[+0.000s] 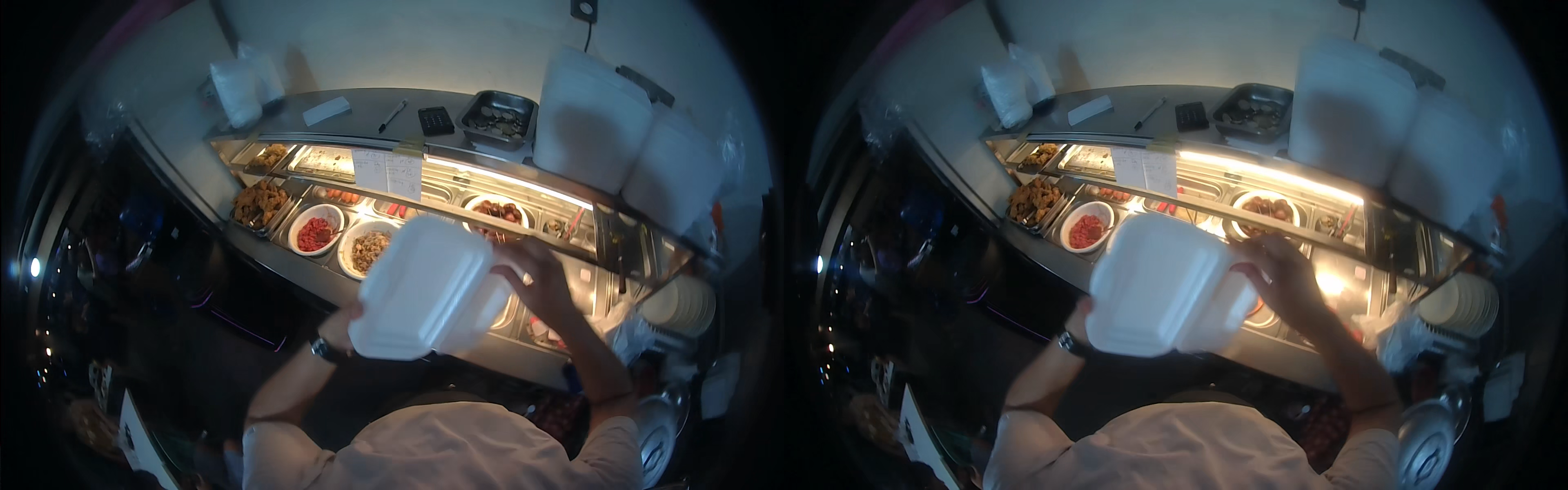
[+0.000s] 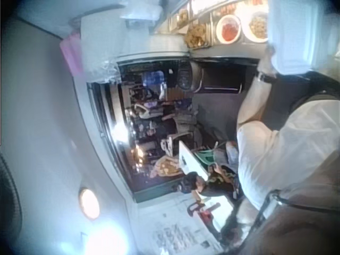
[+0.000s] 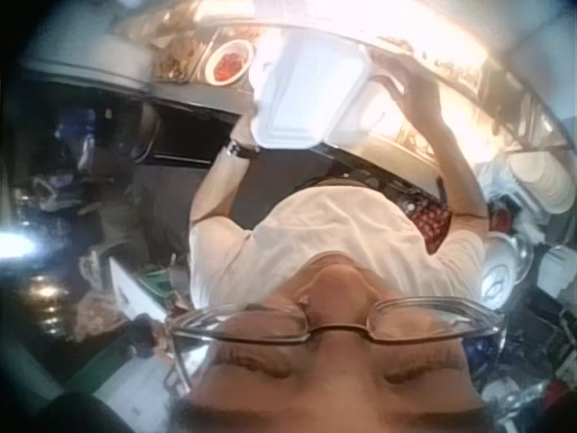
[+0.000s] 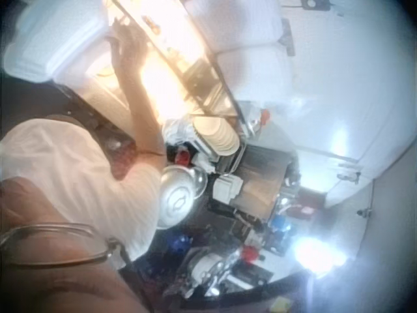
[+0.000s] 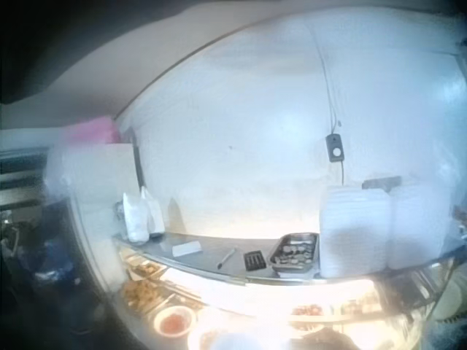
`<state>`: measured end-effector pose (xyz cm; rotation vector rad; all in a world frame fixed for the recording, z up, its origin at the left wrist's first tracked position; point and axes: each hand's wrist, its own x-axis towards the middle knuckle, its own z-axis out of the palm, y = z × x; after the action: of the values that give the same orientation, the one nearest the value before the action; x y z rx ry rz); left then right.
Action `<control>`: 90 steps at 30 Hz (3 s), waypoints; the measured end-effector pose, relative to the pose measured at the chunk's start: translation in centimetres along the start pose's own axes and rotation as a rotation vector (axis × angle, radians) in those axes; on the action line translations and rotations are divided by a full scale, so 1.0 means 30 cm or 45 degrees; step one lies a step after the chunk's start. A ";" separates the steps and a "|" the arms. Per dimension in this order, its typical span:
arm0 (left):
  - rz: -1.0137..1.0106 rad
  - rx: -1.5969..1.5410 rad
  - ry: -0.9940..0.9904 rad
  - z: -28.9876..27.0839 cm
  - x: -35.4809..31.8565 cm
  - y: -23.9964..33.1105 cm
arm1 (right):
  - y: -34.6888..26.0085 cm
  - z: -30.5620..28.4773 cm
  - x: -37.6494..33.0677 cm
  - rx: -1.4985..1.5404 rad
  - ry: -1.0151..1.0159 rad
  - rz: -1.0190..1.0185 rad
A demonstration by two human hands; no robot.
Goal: The person prepares several takeout containers by scooping rice from a large pot using a rice paddle and adding portions of meat and other toppings from food service trays using a spoon.
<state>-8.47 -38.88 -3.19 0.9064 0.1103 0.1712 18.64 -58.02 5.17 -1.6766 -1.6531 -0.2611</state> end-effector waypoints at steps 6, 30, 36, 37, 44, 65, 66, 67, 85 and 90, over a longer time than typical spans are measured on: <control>0.016 -0.347 0.530 -0.073 -0.390 -0.300 | -0.242 0.464 -0.433 0.135 0.194 0.180; -0.960 -0.452 -0.535 0.018 -0.063 -0.520 | -0.524 0.163 -0.719 0.155 0.382 0.893; -0.977 -0.198 -0.745 0.246 0.131 -0.474 | -0.362 0.014 -0.797 -0.207 0.331 0.952; -0.966 -0.168 -0.803 0.276 0.160 -0.469 | -0.326 -0.013 -0.818 -0.301 0.322 0.874; -1.044 -0.139 -0.772 0.335 0.286 -0.542 | -0.251 -0.136 -0.865 -0.225 0.390 0.800; -0.706 -0.064 -1.025 -0.261 0.148 -0.147 | -0.301 0.304 -0.287 0.805 0.063 1.392; -0.703 -0.052 -1.032 -0.295 0.135 -0.128 | -0.333 0.344 -0.257 0.787 -0.060 1.439; -0.988 -0.262 -0.914 -0.332 0.133 -0.133 | -0.369 0.372 -0.233 0.716 -0.042 1.380; -1.039 -0.543 -0.676 -0.204 0.245 -0.273 | -0.430 0.399 -0.515 1.202 1.351 1.564; -0.654 0.696 -0.625 -0.268 0.524 -0.418 | -0.162 0.338 -0.671 1.139 1.581 1.411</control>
<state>6.86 -37.20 -18.37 1.4050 -0.0747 -0.5857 7.68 -67.77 -12.63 -1.0314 0.1979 0.0380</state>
